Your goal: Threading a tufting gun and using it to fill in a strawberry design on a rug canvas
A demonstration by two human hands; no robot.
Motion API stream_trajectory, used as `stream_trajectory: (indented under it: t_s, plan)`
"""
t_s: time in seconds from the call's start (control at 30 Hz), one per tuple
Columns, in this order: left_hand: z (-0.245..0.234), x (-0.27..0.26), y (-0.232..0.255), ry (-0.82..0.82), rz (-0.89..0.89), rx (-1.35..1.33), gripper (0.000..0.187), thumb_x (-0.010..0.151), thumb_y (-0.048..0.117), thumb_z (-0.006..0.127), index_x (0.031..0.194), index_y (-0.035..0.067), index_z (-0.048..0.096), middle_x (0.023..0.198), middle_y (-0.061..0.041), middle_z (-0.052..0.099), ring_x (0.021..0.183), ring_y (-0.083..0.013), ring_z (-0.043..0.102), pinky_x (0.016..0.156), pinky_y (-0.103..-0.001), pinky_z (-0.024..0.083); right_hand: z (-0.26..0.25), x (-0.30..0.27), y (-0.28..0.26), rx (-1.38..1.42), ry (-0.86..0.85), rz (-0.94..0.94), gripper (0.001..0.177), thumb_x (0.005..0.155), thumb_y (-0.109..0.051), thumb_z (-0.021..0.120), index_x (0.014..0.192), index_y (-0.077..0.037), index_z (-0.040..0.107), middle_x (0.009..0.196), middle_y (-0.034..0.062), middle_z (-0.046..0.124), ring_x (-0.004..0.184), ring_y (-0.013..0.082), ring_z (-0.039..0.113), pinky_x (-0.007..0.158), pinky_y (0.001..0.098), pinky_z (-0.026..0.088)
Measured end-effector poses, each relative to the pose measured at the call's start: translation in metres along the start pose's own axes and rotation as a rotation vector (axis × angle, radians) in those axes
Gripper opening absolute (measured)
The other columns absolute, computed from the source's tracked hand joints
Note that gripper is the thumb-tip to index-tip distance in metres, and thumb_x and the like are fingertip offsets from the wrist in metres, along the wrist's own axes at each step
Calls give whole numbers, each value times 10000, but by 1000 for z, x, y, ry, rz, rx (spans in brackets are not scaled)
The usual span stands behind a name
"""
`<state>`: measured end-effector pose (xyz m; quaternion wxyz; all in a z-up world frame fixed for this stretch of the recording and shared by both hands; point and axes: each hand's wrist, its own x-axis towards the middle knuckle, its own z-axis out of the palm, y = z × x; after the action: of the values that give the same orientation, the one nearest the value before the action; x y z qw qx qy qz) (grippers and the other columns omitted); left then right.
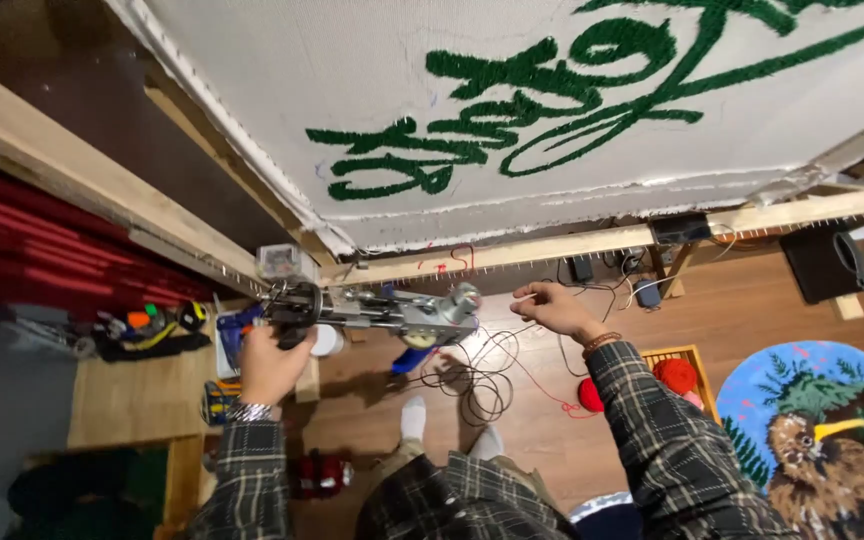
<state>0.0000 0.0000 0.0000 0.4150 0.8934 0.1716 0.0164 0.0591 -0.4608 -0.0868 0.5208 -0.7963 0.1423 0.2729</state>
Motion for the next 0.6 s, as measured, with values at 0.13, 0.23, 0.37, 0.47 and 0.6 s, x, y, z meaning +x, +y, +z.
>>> stream_trajectory:
  t_s: [0.13,0.23,0.37,0.47,0.6]
  plan:
    - [1,-27,-12,29,-23,170,300,740,257,860,643,7,726,522,-188,635,572,-365,677,526,-364,462,1,29,17,-9,-17,43,416,849,-299,838,1202,-91,763,984,135,789,875,205,767,752,309,606]
    - [9,-45,-8,68,-81,156,225,801,242,831,666,72,771,560,-131,686,627,-229,672,569,-330,484,3,54,42,-26,-48,61,361,846,-299,830,1150,-111,776,955,124,797,844,209,780,717,300,613]
    - [38,-52,-38,93,-236,333,254,774,432,819,879,203,846,722,-99,764,762,-353,736,658,-414,513,7,82,57,-68,-94,123,265,912,-270,754,1099,-82,768,1005,123,791,852,216,753,698,306,587]
    - [52,-54,-43,79,-319,352,285,823,489,758,888,231,863,714,-60,770,696,-295,700,652,-411,489,14,101,66,-63,-87,216,250,980,-272,689,1115,-74,759,1095,116,791,904,218,732,764,338,579]
    - [74,-39,-44,18,-448,277,213,847,400,767,749,234,857,648,28,770,679,-194,667,700,-356,497,33,149,102,96,-29,296,175,1023,-205,648,1091,-62,721,1045,125,774,880,225,709,779,350,568]
